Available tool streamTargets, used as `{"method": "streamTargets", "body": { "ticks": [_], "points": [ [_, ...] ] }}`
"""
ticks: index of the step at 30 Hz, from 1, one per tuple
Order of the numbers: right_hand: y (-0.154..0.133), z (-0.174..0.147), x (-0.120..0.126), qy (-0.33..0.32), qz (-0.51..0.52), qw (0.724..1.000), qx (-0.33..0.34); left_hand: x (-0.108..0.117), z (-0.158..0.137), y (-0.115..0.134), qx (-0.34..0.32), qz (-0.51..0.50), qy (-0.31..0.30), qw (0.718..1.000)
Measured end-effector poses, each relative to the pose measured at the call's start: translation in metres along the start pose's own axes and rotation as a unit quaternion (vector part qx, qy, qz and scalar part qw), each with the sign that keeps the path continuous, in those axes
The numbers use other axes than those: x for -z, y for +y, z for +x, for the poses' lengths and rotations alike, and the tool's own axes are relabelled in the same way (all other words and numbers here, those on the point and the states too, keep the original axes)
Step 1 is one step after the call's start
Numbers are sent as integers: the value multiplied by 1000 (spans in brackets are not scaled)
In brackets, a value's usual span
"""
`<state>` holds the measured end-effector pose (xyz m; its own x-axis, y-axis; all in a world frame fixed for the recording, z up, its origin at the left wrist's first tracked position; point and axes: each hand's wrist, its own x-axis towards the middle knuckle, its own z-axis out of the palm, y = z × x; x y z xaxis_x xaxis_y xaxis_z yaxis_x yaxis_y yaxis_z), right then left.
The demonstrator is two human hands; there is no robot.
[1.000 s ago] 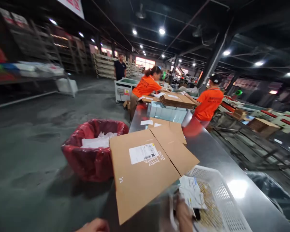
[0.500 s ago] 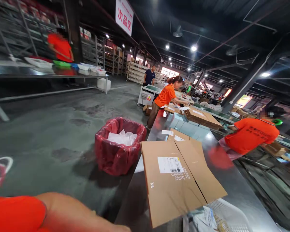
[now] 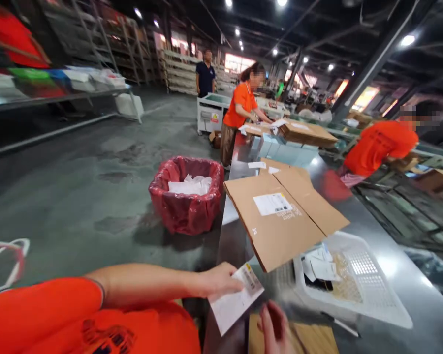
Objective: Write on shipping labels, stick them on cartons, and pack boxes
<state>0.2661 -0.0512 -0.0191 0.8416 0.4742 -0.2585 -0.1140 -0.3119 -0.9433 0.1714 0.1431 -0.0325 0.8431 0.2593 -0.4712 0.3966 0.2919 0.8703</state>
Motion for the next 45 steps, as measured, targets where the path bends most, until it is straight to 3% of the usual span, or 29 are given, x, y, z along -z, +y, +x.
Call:
{"method": "streamTargets", "body": {
  "ticks": [3,9,15,22,24,27,29,32,35,39,42,45],
  "points": [
    [-8,0,-11,-60,0,997,-44,7,-10,5,-15,57,-10,998],
    [-25,20,-14,-137,-85,987,-13,16,-25,6,-46,158,-15,986],
    [-25,25,-10,-192,-131,972,-29,21,-25,-1,-34,166,-26,985],
    [-26,16,-12,-251,-25,965,-67,25,-27,-2,14,189,-38,981],
    [-24,13,-14,-245,11,966,-77,23,-32,2,-39,224,8,974],
    [-22,6,-19,-242,31,966,-81,14,-43,9,-209,300,100,925],
    [-23,0,-23,-246,30,966,-68,7,-50,14,-250,301,87,916],
    [-28,-7,-31,-249,26,968,-33,-2,-52,20,-178,240,9,954],
    [-30,-11,-37,-224,11,975,-3,-5,-46,19,-105,113,-45,987],
    [-23,-13,-39,-136,-126,979,84,-7,-38,14,-23,-70,-83,994],
    [-19,-20,-37,-140,-215,952,165,-10,-40,13,-26,-86,-76,993],
    [-25,-29,-35,-180,-225,944,159,-7,-52,25,-70,-2,-85,994]
  ]
}}
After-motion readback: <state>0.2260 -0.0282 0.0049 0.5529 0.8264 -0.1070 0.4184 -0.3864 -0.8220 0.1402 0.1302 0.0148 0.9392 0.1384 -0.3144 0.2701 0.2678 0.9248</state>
